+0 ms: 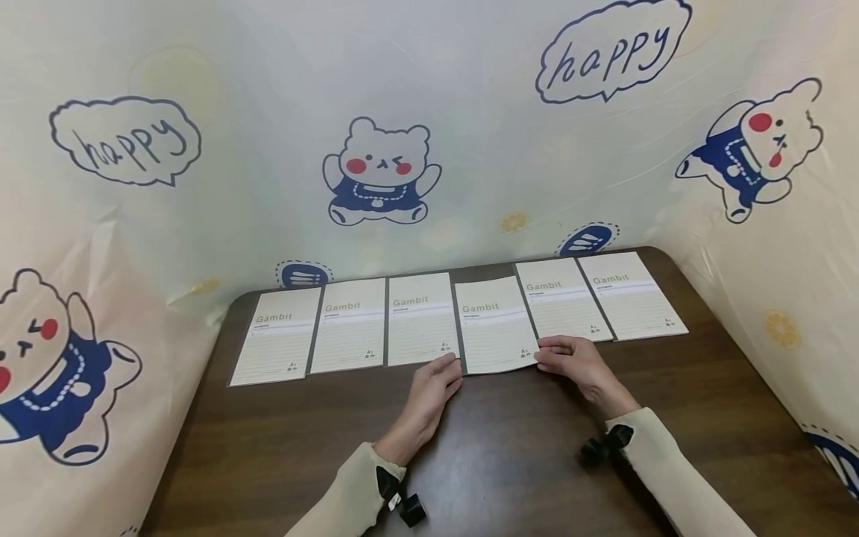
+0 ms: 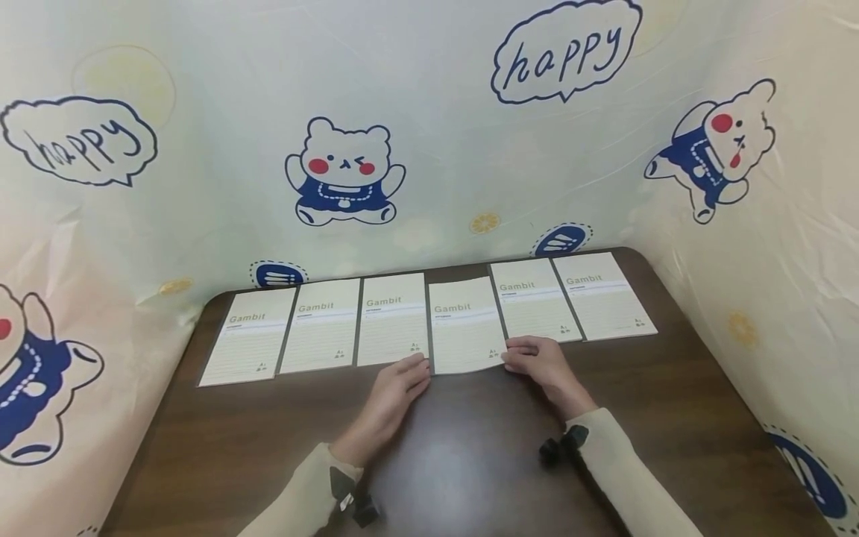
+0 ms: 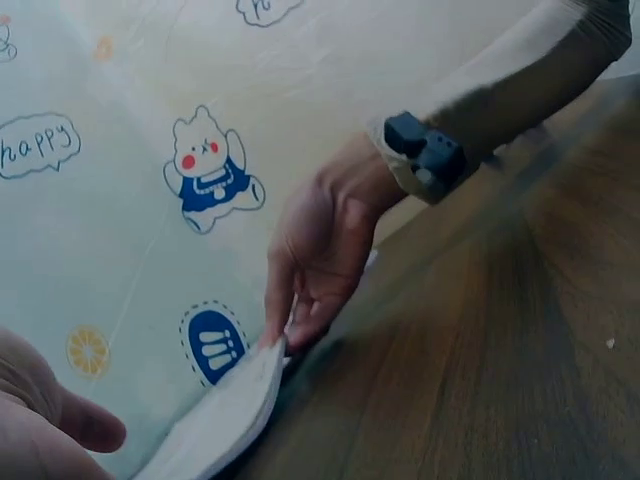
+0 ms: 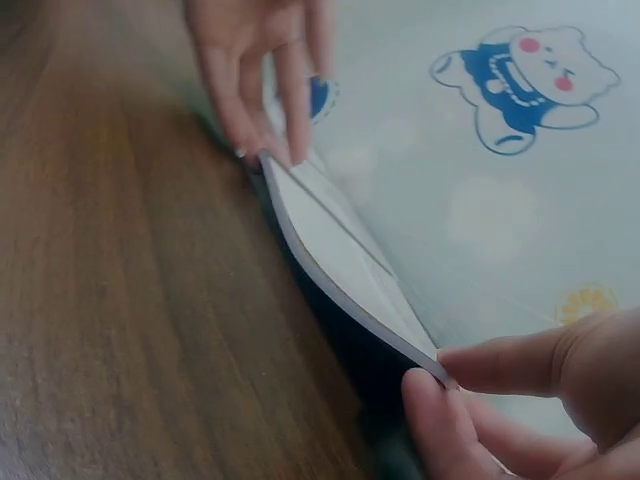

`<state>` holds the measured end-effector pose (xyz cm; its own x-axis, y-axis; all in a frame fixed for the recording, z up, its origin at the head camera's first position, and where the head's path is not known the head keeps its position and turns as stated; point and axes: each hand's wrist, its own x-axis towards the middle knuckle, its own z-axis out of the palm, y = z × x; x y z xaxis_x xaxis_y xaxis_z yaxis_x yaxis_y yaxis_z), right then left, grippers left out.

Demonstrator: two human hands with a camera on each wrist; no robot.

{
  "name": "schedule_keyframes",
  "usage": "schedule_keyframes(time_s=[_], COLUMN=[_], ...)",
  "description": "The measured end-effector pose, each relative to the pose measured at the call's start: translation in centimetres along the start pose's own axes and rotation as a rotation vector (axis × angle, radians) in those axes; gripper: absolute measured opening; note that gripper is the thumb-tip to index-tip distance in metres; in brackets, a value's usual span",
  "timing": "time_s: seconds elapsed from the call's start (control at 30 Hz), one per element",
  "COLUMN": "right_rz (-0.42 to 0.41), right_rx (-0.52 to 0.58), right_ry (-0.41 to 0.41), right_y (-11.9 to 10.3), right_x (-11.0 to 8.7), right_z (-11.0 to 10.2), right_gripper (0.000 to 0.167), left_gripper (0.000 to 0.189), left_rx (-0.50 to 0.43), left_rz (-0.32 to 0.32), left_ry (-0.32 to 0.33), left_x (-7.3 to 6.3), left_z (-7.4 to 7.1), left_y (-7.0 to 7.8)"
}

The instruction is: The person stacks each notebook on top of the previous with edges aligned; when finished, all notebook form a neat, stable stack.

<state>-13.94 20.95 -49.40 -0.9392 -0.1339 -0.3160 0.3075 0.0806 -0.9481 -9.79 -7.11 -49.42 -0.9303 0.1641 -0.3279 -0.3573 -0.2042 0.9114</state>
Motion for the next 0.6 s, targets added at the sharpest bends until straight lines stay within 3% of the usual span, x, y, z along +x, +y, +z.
schedule_keyframes(time_s=[0.37,0.6], right_rz=[0.026,0.053], right_rx=[0.094,0.146], right_ry=[-0.058,-0.075], right_y=[0.3,0.5], right_x=[-0.5,-0.8], right_z=[-0.6,-0.3], right_gripper=[0.054,0.060], left_gripper=[0.047,0.045], left_rx=[0.100,0.200], left_rz=[0.036,0.050], left_ry=[0.075,0.116], left_x=[1.8,1.9], left_z=[-0.4,-0.7], left_y=[-0.9,-0.8])
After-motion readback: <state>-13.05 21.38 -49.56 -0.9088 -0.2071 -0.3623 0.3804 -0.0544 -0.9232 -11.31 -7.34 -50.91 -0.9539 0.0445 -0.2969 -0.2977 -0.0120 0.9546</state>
